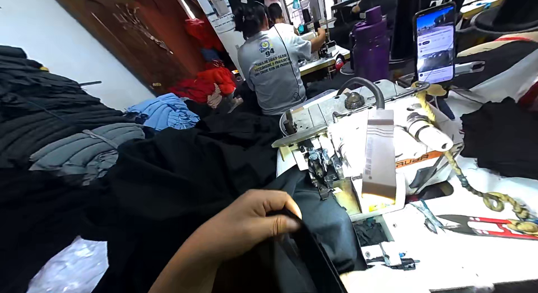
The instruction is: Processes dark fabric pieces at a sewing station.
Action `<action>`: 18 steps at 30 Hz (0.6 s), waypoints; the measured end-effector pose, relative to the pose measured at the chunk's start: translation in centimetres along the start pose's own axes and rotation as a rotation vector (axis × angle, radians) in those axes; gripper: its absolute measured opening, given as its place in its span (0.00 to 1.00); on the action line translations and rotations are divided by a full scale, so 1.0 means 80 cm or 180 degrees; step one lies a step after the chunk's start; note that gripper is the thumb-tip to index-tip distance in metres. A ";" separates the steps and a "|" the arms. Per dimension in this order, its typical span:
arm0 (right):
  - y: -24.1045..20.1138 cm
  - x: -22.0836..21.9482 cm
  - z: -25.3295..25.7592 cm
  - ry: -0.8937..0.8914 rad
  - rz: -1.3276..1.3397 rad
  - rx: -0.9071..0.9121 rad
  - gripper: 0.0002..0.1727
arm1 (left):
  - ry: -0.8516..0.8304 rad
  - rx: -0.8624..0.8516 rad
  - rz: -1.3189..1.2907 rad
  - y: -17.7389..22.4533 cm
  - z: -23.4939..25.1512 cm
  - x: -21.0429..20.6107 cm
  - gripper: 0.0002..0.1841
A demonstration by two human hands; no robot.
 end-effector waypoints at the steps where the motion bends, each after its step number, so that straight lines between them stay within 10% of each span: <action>1: 0.006 -0.001 0.010 -0.0199 -0.0064 0.0078 0.12 | 0.0135 0.0024 0.0133 -0.002 0.009 0.006 0.07; 7: 0.049 0.004 0.035 0.0262 -0.1812 0.0771 0.10 | 0.0735 0.0784 0.0308 -0.042 0.051 0.003 0.06; 18: 0.046 -0.027 0.009 0.0040 -0.1561 0.0441 0.11 | -0.0131 0.0326 0.0955 -0.047 0.032 0.003 0.07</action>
Point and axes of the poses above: each hand's wrist, its own z-axis towards the middle knuckle, its own x-axis out of the back of the hand, y = z × x, the point moved 7 cm from there along z, towards the middle knuckle, and after that the axes turned 5 degrees about y, right-handed, at the moved point
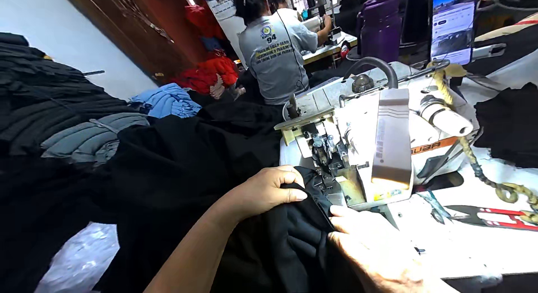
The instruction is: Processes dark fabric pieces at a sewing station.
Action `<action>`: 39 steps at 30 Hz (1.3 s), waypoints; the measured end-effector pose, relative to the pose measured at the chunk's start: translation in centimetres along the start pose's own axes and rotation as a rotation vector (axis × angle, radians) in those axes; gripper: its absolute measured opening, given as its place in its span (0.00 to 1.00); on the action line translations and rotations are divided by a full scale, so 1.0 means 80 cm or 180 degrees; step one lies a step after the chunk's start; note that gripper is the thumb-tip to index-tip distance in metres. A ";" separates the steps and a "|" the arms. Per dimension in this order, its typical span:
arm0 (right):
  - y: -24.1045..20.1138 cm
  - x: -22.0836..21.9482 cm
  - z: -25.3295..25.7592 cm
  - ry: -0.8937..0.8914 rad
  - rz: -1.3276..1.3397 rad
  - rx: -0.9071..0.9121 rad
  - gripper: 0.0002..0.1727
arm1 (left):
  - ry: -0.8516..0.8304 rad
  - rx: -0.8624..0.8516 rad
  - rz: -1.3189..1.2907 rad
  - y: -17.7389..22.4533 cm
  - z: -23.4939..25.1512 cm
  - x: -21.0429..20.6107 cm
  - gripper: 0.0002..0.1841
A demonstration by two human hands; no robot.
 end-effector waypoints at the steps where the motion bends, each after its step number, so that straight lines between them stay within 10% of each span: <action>1: 0.001 0.000 0.000 -0.0083 0.0115 -0.0051 0.10 | 0.0032 -0.0010 0.0028 0.001 0.001 -0.001 0.07; 20: 0.005 -0.004 0.006 -0.0287 0.0111 0.0324 0.09 | -0.0406 0.0499 0.1067 0.023 0.023 -0.009 0.11; 27: -0.016 -0.010 0.023 -0.0514 -0.0598 0.0328 0.10 | -0.0112 0.0819 0.0099 0.000 0.018 0.010 0.07; 39: -0.024 0.019 0.028 -0.1101 -0.0678 -0.0441 0.09 | 0.0490 0.0528 0.0882 0.027 0.023 -0.011 0.06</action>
Point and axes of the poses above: each hand's wrist, its own z-axis towards the middle knuckle, its own x-axis out of the back of the hand, y = z × x, the point moved 7 cm from there along z, towards the middle knuckle, and after that the axes turned 5 degrees about y, right-handed, at the moved point
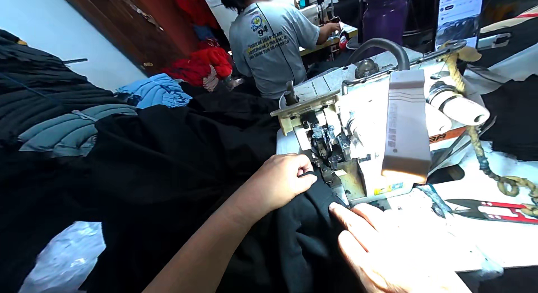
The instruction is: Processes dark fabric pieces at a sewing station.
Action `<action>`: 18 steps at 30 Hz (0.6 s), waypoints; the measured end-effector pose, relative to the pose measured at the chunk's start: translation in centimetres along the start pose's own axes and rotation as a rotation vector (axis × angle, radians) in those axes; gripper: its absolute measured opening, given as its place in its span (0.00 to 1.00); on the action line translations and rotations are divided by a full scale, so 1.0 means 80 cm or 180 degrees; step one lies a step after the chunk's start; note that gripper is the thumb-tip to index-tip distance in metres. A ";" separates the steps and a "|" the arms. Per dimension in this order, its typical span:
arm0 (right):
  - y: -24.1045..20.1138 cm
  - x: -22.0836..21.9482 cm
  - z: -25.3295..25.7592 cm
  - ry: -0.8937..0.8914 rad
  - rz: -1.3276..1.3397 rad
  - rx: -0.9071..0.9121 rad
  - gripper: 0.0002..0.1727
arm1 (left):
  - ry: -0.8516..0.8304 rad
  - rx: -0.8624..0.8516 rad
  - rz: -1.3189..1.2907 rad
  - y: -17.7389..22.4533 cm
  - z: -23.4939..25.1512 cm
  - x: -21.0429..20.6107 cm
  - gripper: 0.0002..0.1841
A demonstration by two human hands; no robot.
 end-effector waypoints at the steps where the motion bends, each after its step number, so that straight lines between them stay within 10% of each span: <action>1: 0.001 0.003 0.000 -0.0028 0.0058 -0.0050 0.10 | 0.0169 -0.0104 -0.0051 0.003 -0.001 -0.001 0.06; 18: 0.024 -0.019 0.008 0.0692 0.0171 -0.0304 0.10 | 0.1291 0.0060 0.0278 0.006 -0.001 0.000 0.08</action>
Point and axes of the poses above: each hand's wrist, its own z-axis towards the middle knuckle, its own x-axis out of the back of the hand, y = z × x, the point moved 7 cm from there along z, towards the middle knuckle, and after that the axes turned 5 degrees about y, right-handed, at the moved point
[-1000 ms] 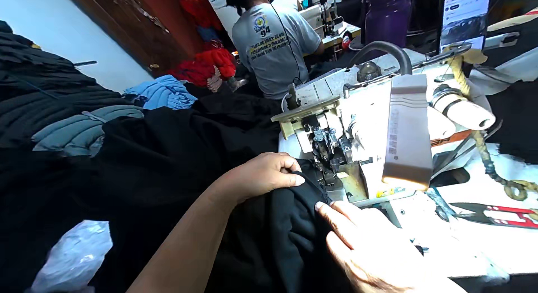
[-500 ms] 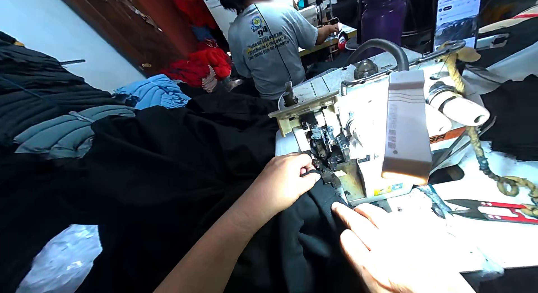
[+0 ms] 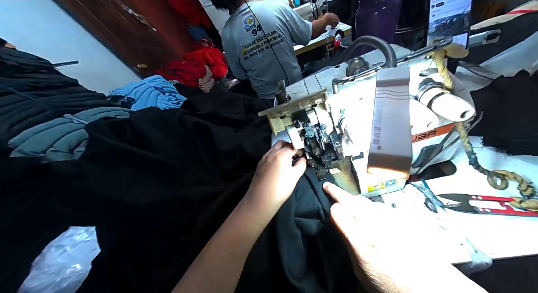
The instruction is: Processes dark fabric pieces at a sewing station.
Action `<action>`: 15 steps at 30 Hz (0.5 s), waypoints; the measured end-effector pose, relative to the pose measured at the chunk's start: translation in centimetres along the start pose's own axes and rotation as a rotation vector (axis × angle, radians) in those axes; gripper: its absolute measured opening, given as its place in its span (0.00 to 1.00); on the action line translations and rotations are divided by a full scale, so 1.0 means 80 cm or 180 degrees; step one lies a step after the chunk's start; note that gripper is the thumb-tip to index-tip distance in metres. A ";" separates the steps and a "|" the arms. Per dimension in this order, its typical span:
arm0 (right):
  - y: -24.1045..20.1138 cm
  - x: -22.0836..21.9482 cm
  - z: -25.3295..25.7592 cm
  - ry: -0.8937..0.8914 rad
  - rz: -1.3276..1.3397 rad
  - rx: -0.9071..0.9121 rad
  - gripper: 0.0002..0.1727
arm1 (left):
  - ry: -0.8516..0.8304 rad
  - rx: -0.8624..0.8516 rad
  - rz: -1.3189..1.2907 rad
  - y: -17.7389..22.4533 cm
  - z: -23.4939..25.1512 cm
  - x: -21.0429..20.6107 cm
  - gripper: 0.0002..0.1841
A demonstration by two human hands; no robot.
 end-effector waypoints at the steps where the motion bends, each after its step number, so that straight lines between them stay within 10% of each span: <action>1: 0.000 -0.001 -0.002 0.0058 0.0015 -0.0016 0.10 | 0.0150 -0.0069 0.0039 0.004 -0.011 0.006 0.10; 15: -0.021 0.002 -0.012 0.0035 0.0126 -0.0142 0.10 | 0.0731 -0.0315 0.0027 0.006 -0.084 -0.008 0.16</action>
Point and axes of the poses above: each hand's wrist, its own z-axis towards the middle knuckle, its own x-axis out of the back of the hand, y = z × x, the point moved 7 cm from there along z, towards the middle knuckle, and after that the axes turned 5 degrees about y, right-handed, at the moved point
